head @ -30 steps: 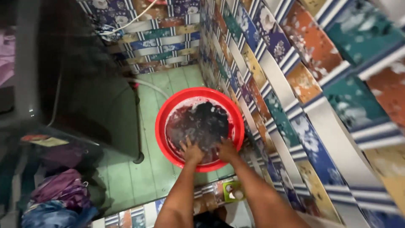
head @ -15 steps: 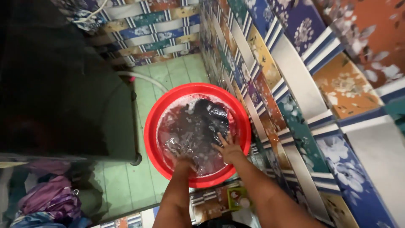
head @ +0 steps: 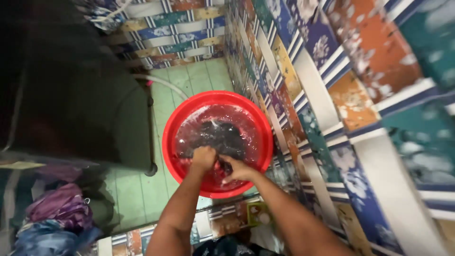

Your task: Wash several small mats in a bucket of water and hang them on a clothesline to dry.

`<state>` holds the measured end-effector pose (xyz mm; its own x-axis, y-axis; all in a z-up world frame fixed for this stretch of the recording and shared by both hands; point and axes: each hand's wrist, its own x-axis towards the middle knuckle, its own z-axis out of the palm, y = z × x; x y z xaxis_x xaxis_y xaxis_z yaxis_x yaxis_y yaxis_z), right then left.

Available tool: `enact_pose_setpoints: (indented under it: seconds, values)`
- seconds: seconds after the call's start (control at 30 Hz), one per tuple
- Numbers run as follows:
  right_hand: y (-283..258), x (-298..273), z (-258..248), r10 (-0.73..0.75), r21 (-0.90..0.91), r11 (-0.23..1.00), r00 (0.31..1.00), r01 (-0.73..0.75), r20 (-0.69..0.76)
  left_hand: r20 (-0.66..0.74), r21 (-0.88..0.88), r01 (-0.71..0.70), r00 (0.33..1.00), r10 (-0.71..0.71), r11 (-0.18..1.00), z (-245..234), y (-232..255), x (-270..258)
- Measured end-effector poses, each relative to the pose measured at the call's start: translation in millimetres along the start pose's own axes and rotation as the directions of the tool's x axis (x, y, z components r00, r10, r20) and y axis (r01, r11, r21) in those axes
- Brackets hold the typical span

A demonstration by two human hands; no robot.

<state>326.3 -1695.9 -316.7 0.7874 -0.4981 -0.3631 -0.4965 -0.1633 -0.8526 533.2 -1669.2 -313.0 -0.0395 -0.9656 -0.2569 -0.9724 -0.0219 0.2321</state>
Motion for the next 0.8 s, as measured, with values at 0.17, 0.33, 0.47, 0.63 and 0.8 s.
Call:
enact_pose_setpoints:
  seconds: [0.17, 0.33, 0.47, 0.63, 0.8]
  values:
    - [-88.9, -9.4, -23.8, -0.105, 0.241, 0.95, 0.931, 0.198, -0.349, -0.315, 0.134, -0.149, 0.931, 0.185, 0.98, -98.0, 8.0, 9.0]
    - [-159.4, -14.6, -106.3, -0.116, 0.058, 0.987, 0.911, 0.15, -0.397, -0.413, 0.132, -0.316, 0.844, 0.342, 0.939, -242.2, 32.8, -16.3]
    - [-210.6, -29.6, -157.4, -0.132, 0.141, 0.974, 0.948, 0.178, -0.29, -0.404, 0.02, -0.339, 0.858, 0.317, 0.941, -343.1, 61.0, -52.9]
    - [-277.2, -60.6, -178.9, -0.187, -0.033, 0.982, 0.909, 0.189, -0.371, -0.545, -0.062, -0.427, 0.772, 0.328, 0.902, -387.6, 71.6, -80.9]
    - [-322.1, -87.0, -187.7, -0.176, -0.132, 0.983, 0.87, 0.128, -0.461, -0.615, -0.051, -0.469, 0.71, 0.342, 0.882, -418.0, 83.6, -97.5]
